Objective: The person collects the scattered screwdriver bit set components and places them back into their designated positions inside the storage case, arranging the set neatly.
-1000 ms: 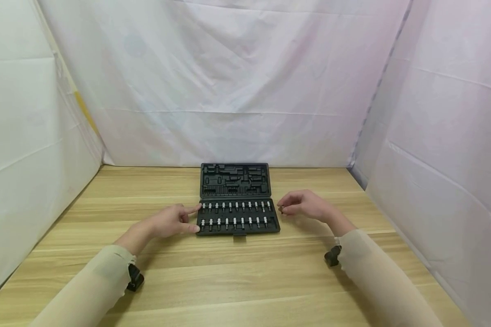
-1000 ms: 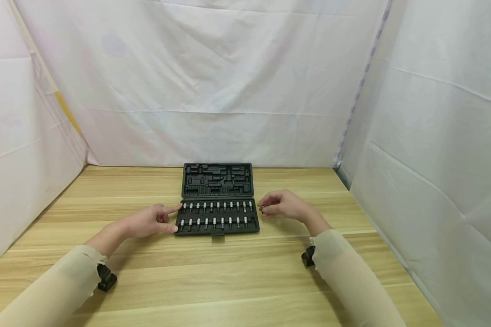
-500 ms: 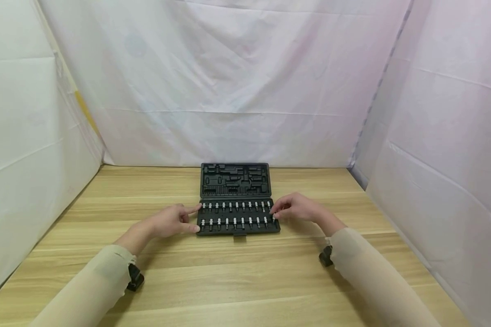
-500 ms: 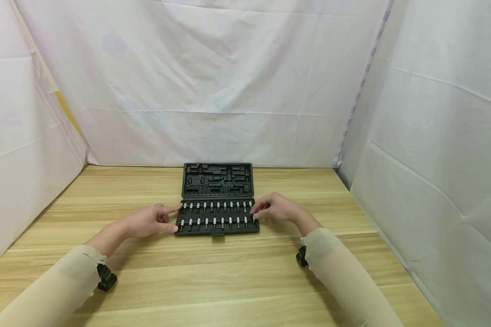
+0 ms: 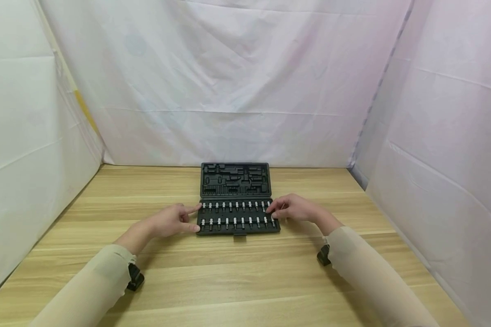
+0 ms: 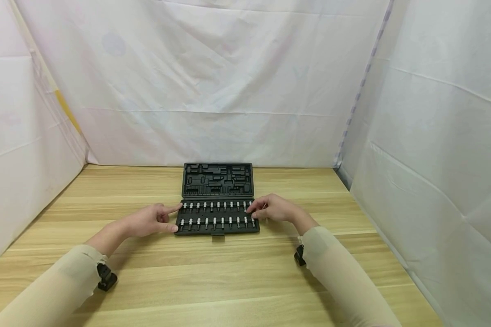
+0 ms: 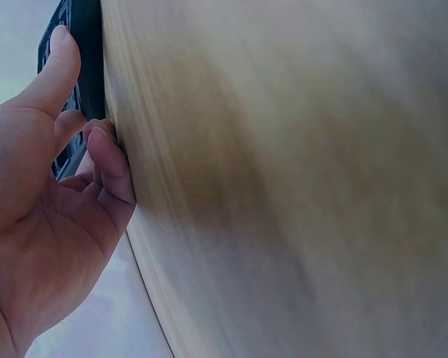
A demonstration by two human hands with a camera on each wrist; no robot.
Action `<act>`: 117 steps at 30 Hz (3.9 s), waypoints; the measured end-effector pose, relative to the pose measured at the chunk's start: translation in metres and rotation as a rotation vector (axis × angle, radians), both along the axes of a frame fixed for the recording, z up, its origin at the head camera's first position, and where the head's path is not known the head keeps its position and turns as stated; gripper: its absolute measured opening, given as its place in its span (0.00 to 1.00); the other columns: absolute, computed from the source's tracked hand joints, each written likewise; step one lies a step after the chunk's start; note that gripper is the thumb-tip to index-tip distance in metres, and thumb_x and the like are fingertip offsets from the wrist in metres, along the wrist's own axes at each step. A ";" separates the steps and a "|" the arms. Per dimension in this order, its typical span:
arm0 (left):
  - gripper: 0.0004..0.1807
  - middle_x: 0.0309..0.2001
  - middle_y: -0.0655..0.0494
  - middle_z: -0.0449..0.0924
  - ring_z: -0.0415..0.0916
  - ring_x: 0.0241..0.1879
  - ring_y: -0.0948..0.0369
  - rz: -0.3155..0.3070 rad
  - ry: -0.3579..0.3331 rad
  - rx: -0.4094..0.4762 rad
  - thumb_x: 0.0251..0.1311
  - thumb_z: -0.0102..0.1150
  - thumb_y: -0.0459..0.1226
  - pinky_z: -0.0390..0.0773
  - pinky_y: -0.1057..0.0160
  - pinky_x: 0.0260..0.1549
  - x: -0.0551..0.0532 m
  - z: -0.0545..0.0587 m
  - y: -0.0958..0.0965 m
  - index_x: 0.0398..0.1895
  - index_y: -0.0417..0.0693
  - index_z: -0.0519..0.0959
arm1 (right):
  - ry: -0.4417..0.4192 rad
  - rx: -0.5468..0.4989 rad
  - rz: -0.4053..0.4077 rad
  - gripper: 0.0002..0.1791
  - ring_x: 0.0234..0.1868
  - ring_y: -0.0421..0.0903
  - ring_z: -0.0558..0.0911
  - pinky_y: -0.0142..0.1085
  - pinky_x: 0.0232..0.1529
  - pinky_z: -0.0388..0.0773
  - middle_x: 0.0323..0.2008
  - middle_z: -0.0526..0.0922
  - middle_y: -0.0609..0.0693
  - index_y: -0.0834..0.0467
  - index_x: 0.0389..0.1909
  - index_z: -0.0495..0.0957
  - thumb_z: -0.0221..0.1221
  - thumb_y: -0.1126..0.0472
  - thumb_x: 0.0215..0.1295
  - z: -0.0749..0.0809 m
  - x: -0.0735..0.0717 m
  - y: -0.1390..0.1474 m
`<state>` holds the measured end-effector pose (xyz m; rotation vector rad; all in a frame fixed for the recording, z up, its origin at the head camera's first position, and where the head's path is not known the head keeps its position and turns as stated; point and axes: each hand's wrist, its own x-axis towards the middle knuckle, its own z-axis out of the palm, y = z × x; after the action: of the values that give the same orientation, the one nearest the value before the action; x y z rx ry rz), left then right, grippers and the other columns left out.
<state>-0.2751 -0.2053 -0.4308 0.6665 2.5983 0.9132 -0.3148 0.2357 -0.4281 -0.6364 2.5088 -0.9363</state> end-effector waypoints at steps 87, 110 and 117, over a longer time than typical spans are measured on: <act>0.48 0.39 0.50 0.72 0.67 0.35 0.57 0.012 -0.036 -0.008 0.68 0.75 0.53 0.71 0.62 0.34 -0.007 -0.004 -0.003 0.86 0.52 0.64 | -0.148 -0.547 -0.395 0.35 0.83 0.64 0.68 0.55 0.82 0.68 0.84 0.63 0.65 0.60 0.89 0.53 0.49 0.54 0.90 0.000 -0.077 -0.021; 0.46 0.37 0.51 0.74 0.66 0.32 0.59 -0.001 -0.035 -0.014 0.70 0.74 0.51 0.70 0.62 0.32 -0.018 -0.016 -0.006 0.86 0.52 0.65 | -0.277 -0.879 -0.458 0.30 0.81 0.60 0.69 0.56 0.84 0.62 0.67 0.80 0.52 0.59 0.77 0.70 0.47 0.43 0.90 0.004 -0.061 -0.023; 0.46 0.38 0.51 0.73 0.66 0.33 0.58 -0.005 -0.030 -0.010 0.70 0.74 0.51 0.69 0.62 0.32 -0.018 -0.014 -0.006 0.86 0.51 0.65 | -0.247 -0.825 -0.467 0.32 0.75 0.55 0.74 0.54 0.84 0.64 0.63 0.80 0.50 0.62 0.78 0.66 0.52 0.44 0.88 0.011 -0.050 -0.023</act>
<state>-0.2934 -0.2113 -0.4448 0.6516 2.5723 0.9016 -0.3651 0.2131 -0.4171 -0.1082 2.0105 -2.1111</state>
